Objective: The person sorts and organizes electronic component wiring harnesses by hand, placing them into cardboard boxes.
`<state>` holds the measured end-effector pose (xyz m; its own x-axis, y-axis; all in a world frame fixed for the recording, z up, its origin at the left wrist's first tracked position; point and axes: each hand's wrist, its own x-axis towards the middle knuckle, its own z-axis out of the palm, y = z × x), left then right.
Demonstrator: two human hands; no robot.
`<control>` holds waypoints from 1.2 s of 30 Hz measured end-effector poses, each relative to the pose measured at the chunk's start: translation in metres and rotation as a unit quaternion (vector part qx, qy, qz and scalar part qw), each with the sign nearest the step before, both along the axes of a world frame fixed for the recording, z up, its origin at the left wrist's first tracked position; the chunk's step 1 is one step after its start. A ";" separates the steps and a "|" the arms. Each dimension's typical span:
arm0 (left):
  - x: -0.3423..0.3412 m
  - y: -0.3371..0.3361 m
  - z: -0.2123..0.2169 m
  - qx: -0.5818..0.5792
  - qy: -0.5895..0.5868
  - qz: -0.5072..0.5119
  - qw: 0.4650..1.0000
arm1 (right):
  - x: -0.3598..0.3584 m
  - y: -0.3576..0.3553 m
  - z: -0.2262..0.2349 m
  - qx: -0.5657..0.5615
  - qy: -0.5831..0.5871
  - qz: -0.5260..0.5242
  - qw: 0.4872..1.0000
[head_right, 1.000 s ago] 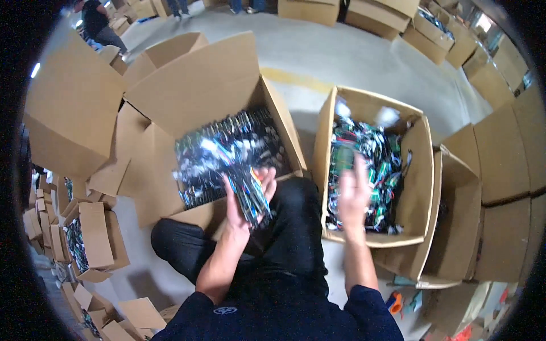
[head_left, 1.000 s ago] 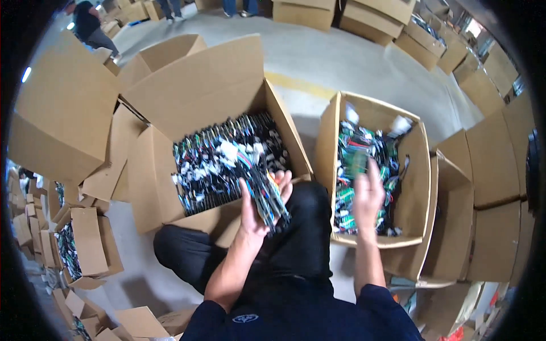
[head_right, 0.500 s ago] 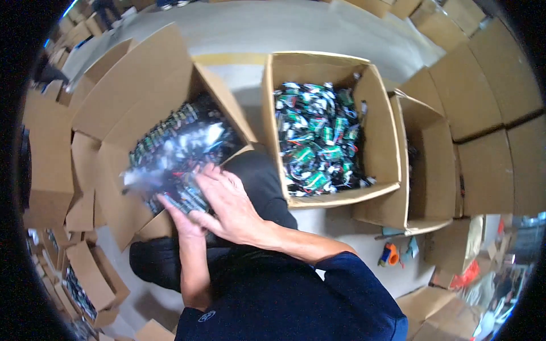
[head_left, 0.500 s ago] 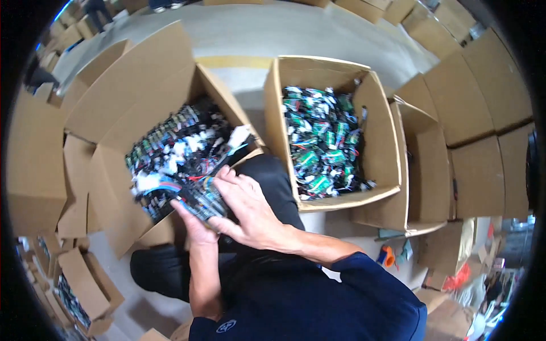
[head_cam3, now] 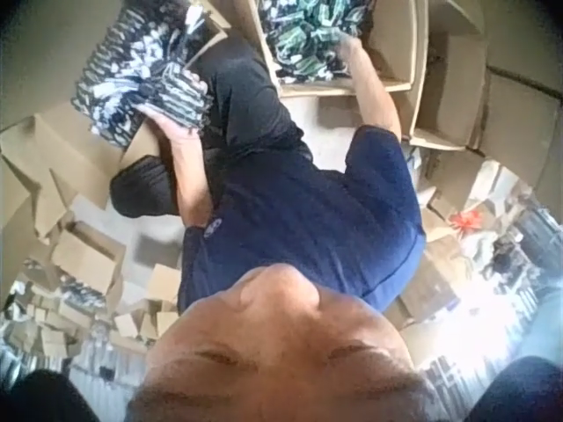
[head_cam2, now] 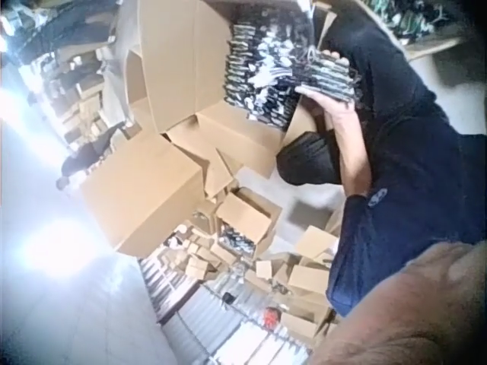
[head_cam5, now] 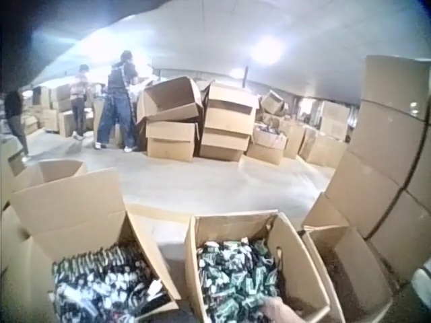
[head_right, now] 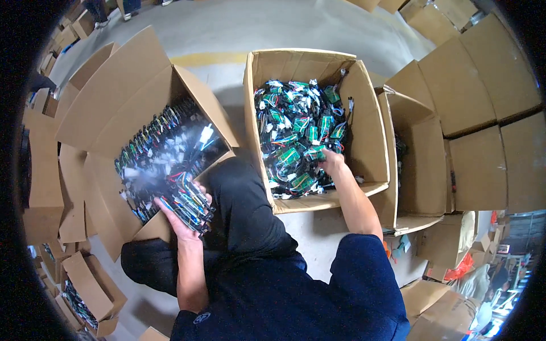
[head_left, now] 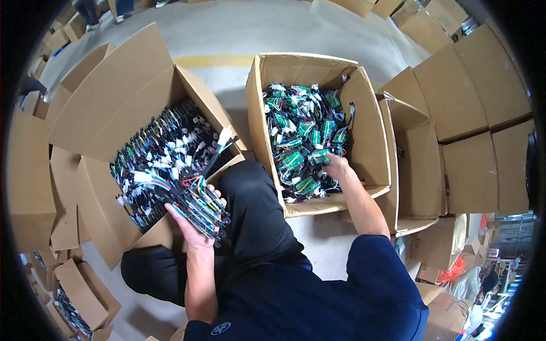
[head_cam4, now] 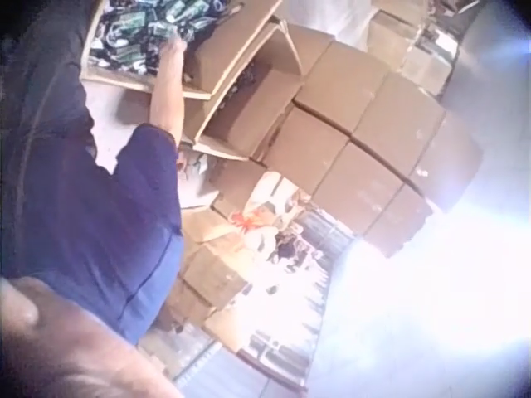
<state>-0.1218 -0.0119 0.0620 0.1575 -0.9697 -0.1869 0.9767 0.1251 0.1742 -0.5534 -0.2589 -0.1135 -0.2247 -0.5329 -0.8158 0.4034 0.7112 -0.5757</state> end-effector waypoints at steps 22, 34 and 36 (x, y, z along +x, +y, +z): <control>-0.009 -0.016 0.023 -0.027 0.055 0.027 0.998 | 0.242 0.172 0.261 -0.661 0.260 0.486 0.510; 0.034 0.017 0.005 -0.167 0.115 0.002 0.979 | 0.082 0.068 0.051 -0.197 0.477 0.820 0.250; 0.037 0.033 0.008 -0.088 0.119 0.033 0.988 | 0.083 0.089 0.044 -0.292 0.496 0.784 0.234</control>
<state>-0.0846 0.0208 0.0698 0.1925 -0.9797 -0.0551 0.9762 0.1969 -0.0906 -0.4705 -0.1698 -0.0697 0.6952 -0.5501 -0.4628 -0.6273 -0.7786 -0.0168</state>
